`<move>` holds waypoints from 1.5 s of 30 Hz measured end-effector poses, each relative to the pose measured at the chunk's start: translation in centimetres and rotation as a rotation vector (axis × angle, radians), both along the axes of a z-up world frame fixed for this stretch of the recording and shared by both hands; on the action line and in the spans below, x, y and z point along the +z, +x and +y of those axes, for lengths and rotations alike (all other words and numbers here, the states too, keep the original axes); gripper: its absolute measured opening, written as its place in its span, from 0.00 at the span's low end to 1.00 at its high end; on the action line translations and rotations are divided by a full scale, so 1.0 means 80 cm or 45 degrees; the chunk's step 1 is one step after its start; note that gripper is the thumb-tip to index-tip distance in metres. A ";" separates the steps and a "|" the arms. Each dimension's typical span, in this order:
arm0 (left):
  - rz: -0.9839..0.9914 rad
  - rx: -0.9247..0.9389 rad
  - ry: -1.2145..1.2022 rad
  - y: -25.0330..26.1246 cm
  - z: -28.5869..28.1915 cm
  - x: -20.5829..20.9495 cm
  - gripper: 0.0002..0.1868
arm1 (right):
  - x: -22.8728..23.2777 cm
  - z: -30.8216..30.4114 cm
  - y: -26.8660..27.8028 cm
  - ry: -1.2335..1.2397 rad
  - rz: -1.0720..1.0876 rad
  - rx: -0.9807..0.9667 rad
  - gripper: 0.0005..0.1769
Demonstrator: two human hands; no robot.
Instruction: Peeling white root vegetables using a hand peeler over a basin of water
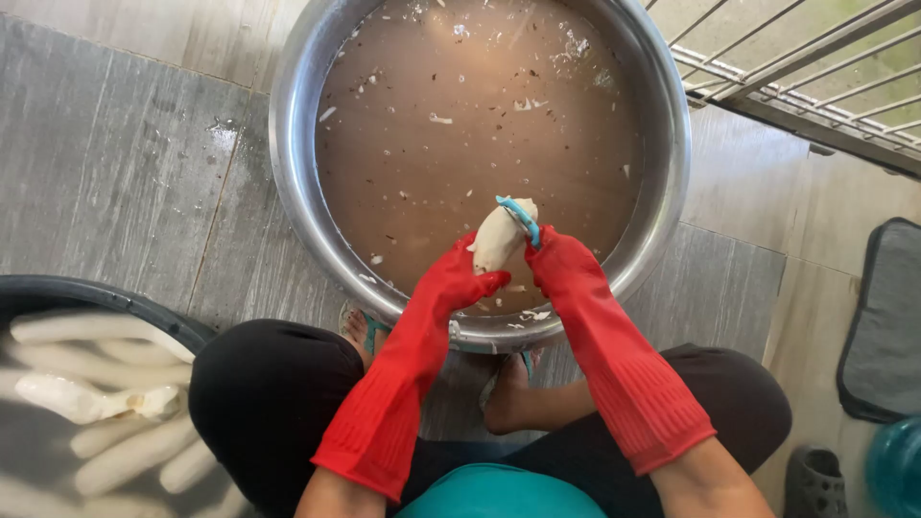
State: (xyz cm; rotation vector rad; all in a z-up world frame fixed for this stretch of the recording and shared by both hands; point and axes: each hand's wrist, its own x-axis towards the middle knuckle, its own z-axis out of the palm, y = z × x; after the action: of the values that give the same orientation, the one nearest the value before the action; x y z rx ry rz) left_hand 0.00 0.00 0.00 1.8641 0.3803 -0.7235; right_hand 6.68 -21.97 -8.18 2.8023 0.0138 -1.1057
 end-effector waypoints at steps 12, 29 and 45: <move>-0.020 -0.144 -0.087 0.018 0.007 0.120 0.41 | 0.128 0.048 -0.055 0.177 -0.004 0.043 0.22; 0.173 0.558 -0.919 -0.004 -0.005 0.031 0.28 | 0.205 0.056 -0.025 0.197 -0.052 -0.298 0.16; 0.279 0.668 -1.197 -0.008 -0.008 0.040 0.21 | 0.244 0.046 -0.011 0.437 0.020 -0.676 0.04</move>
State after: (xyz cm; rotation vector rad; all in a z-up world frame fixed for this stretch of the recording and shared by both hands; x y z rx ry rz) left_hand -0.66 -0.61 3.21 0.7543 0.5247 -0.5867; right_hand 5.84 -18.26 11.33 3.2028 -0.6312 -1.3337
